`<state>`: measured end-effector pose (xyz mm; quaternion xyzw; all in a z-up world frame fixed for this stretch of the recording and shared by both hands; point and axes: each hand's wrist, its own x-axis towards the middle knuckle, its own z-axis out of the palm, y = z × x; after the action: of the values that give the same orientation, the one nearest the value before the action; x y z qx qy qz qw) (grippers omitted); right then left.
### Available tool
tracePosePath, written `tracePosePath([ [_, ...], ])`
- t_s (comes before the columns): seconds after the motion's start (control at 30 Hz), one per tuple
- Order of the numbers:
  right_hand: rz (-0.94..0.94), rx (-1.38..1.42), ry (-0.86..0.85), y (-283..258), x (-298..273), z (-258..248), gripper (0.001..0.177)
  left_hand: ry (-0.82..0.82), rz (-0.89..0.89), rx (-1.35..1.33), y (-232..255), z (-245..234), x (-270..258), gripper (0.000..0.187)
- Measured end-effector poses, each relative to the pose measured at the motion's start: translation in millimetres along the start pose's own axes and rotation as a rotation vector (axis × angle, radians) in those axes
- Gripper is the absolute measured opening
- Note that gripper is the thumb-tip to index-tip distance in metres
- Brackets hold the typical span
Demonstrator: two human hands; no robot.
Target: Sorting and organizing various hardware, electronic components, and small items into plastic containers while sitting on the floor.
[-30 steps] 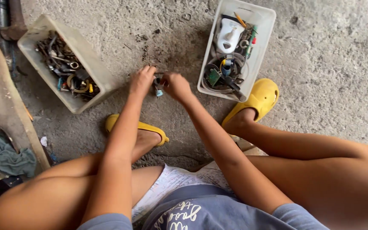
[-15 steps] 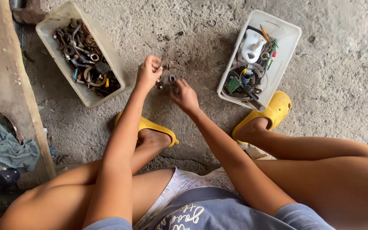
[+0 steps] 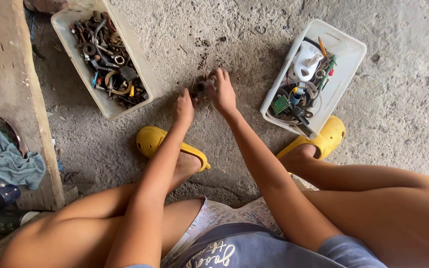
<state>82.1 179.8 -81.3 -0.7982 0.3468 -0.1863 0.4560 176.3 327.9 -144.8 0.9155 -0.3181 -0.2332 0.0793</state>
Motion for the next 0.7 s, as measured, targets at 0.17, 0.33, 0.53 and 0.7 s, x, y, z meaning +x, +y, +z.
tracePosePath([
  [0.17,0.107,-0.525,-0.151,-14,19,6,0.038,0.238,0.012,-0.515,-9,-7,19,0.023],
  [0.33,0.138,-0.599,-0.186,-9,27,3,0.035,-0.008,-0.212,-0.913,23,-70,22,0.018],
  [0.53,0.101,-0.346,0.040,20,10,5,0.026,0.061,0.022,-0.486,24,-57,29,0.020],
  [0.7,0.388,0.501,0.019,72,-2,14,0.031,0.164,0.100,-0.251,45,-49,31,0.026],
])
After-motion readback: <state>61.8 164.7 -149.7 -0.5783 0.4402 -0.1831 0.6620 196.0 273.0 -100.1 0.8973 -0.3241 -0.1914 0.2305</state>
